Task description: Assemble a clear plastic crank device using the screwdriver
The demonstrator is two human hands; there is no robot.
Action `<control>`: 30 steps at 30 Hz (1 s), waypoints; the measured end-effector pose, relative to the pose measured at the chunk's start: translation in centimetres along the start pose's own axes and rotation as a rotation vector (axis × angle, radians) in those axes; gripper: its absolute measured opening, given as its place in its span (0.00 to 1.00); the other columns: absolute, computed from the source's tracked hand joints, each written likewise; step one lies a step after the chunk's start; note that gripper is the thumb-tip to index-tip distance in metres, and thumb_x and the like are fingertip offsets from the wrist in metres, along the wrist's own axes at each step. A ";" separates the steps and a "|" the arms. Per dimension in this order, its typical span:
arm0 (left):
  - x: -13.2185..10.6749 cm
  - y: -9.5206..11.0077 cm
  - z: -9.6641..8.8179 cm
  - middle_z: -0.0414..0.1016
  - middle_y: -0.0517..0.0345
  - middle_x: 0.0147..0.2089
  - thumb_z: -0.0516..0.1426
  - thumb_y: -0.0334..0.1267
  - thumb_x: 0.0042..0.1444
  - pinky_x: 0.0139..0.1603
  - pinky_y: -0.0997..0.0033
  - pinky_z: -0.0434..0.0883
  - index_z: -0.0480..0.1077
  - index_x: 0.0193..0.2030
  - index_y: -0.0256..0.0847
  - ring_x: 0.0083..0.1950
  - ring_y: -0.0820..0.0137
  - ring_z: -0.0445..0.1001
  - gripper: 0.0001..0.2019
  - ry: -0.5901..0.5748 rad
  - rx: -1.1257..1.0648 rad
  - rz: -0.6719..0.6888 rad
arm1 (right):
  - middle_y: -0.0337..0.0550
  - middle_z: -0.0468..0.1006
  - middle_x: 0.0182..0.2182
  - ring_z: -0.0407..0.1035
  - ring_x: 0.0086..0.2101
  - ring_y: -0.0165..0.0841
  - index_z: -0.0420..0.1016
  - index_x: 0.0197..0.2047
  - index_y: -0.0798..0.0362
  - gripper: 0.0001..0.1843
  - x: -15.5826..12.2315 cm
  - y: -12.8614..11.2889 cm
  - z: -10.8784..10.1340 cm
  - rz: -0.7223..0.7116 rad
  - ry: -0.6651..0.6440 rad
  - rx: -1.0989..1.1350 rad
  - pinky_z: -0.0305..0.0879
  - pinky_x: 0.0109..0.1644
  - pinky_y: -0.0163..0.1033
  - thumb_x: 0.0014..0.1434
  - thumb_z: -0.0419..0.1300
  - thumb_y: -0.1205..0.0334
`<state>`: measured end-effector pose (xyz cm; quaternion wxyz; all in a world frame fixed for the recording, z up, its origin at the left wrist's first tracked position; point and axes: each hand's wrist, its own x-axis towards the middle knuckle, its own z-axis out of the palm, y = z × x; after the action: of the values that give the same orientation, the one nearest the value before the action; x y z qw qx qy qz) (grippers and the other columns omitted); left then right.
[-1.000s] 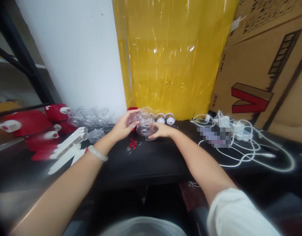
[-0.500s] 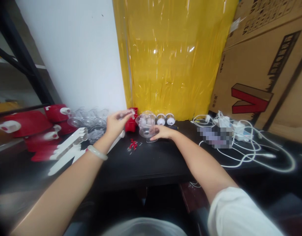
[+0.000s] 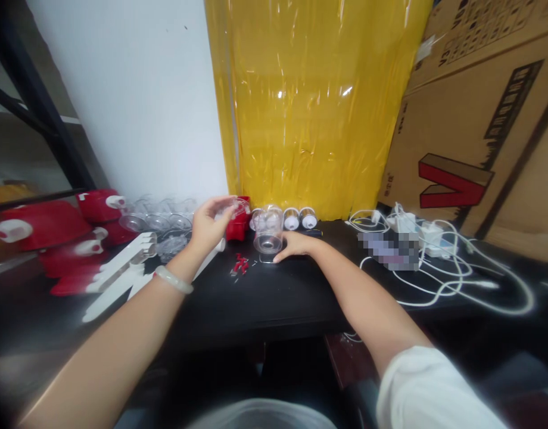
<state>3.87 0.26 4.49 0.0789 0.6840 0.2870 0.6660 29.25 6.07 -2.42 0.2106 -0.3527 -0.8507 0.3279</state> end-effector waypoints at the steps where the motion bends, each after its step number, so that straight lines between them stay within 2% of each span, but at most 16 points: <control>1: 0.0 -0.1 0.0 0.81 0.54 0.43 0.60 0.33 0.54 0.53 0.63 0.74 0.74 0.41 0.39 0.46 0.68 0.78 0.07 0.012 0.021 0.006 | 0.46 0.78 0.52 0.70 0.54 0.44 0.74 0.55 0.52 0.42 -0.2 -0.1 -0.3 0.007 -0.026 -0.021 0.58 0.64 0.49 0.36 0.75 0.47; 4: 0.0 -0.4 0.0 0.80 0.56 0.39 0.60 0.31 0.53 0.48 0.66 0.74 0.71 0.36 0.40 0.43 0.69 0.78 0.04 0.061 0.043 0.018 | 0.44 0.78 0.53 0.70 0.55 0.42 0.75 0.54 0.50 0.39 -1.2 -0.8 -2.2 0.044 -0.118 -0.062 0.58 0.64 0.47 0.38 0.75 0.47; 6: 0.0 -0.5 0.0 0.80 0.57 0.38 0.61 0.31 0.53 0.45 0.67 0.75 0.70 0.35 0.40 0.41 0.70 0.78 0.04 0.078 0.028 0.021 | 0.46 0.78 0.52 0.71 0.54 0.43 0.77 0.52 0.50 0.38 -2.3 -1.4 -3.9 0.144 -0.097 -0.091 0.61 0.63 0.46 0.37 0.75 0.47; 8: 0.0 -0.4 0.1 0.80 0.57 0.38 0.61 0.30 0.53 0.44 0.66 0.75 0.69 0.34 0.40 0.40 0.70 0.78 0.04 0.061 0.000 0.023 | 0.49 0.80 0.48 0.74 0.50 0.43 0.77 0.51 0.52 0.37 -3.4 -2.3 -5.6 0.226 0.035 -0.122 0.65 0.59 0.47 0.37 0.75 0.47; 9: -0.1 -0.4 0.1 0.80 0.56 0.39 0.60 0.30 0.53 0.45 0.65 0.75 0.69 0.34 0.40 0.41 0.70 0.79 0.04 0.038 -0.018 0.028 | 0.49 0.80 0.47 0.74 0.49 0.42 0.77 0.50 0.52 0.35 -3.9 -3.0 -6.3 0.204 0.148 -0.127 0.65 0.59 0.48 0.41 0.74 0.46; 12: -0.2 -0.4 0.2 0.80 0.55 0.40 0.60 0.28 0.54 0.51 0.60 0.75 0.69 0.31 0.39 0.46 0.67 0.79 0.04 -0.039 -0.088 0.064 | 0.52 0.78 0.48 0.73 0.48 0.41 0.75 0.50 0.54 0.27 -4.3 -6.0 -6.8 0.052 0.564 -0.124 0.66 0.58 0.53 0.55 0.64 0.43; 13: -0.2 -0.5 0.2 0.80 0.54 0.41 0.60 0.29 0.53 0.51 0.59 0.75 0.70 0.30 0.39 0.47 0.67 0.79 0.04 -0.043 -0.106 0.078 | 0.52 0.77 0.50 0.72 0.51 0.41 0.74 0.51 0.53 0.26 -4.0 -7.3 -6.5 -0.027 0.622 -0.117 0.64 0.60 0.53 0.56 0.63 0.44; 15: -0.3 -0.7 0.3 0.78 0.54 0.41 0.62 0.31 0.52 0.48 0.60 0.76 0.71 0.28 0.39 0.47 0.67 0.78 0.04 -0.034 -0.108 0.106 | 0.51 0.73 0.56 0.67 0.57 0.40 0.73 0.55 0.51 0.25 -3.1 -9.9 -5.6 -0.213 0.606 -0.097 0.59 0.64 0.53 0.58 0.62 0.46; 17: -0.4 -0.8 0.4 0.77 0.55 0.39 0.63 0.33 0.52 0.46 0.62 0.77 0.73 0.28 0.40 0.44 0.68 0.78 0.04 -0.017 -0.092 0.125 | 0.47 0.71 0.58 0.64 0.60 0.39 0.72 0.57 0.48 0.25 -1.7 -12.0 -4.7 -0.327 0.462 -0.096 0.57 0.65 0.53 0.58 0.62 0.48; 19: -0.5 -0.8 0.5 0.77 0.56 0.38 0.64 0.34 0.52 0.45 0.63 0.77 0.75 0.28 0.41 0.42 0.69 0.78 0.03 -0.003 -0.087 0.134 | 0.45 0.73 0.57 0.65 0.59 0.39 0.74 0.57 0.46 0.25 -0.3 -13.3 -4.2 -0.384 0.343 -0.115 0.56 0.66 0.53 0.56 0.65 0.50; 22: -0.7 -0.6 0.6 0.77 0.56 0.37 0.64 0.35 0.52 0.44 0.65 0.77 0.76 0.28 0.41 0.40 0.70 0.78 0.03 0.015 -0.077 0.167 | 0.45 0.77 0.53 0.70 0.54 0.39 0.77 0.54 0.47 0.24 1.3 -13.5 -3.8 -0.417 0.236 -0.069 0.60 0.63 0.51 0.54 0.67 0.51; 25: -0.9 -0.2 0.7 0.78 0.56 0.36 0.64 0.34 0.53 0.44 0.65 0.77 0.76 0.28 0.41 0.40 0.71 0.78 0.05 0.029 -0.027 0.220 | 0.44 0.80 0.49 0.73 0.49 0.37 0.78 0.51 0.49 0.23 1.7 -12.7 -3.6 -0.404 0.246 0.021 0.65 0.59 0.49 0.53 0.68 0.51; 28: -1.1 0.2 1.0 0.79 0.55 0.38 0.63 0.34 0.54 0.45 0.64 0.77 0.75 0.28 0.41 0.40 0.70 0.78 0.05 0.015 0.004 0.264 | 0.44 0.80 0.46 0.74 0.48 0.38 0.79 0.47 0.50 0.23 0.9 -12.2 -3.6 -0.392 0.322 -0.010 0.65 0.58 0.49 0.49 0.70 0.51; 30: -1.2 0.5 1.2 0.80 0.54 0.42 0.62 0.33 0.56 0.48 0.61 0.76 0.76 0.31 0.41 0.44 0.68 0.79 0.03 -0.025 0.036 0.311 | 0.45 0.80 0.45 0.74 0.47 0.38 0.79 0.46 0.51 0.24 0.3 -12.0 -3.7 -0.376 0.383 -0.049 0.65 0.58 0.50 0.47 0.71 0.51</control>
<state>5.21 -0.38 3.59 -0.0338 0.7296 0.1883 0.6565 25.70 1.36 8.74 0.4161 -0.2492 -0.8537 0.1896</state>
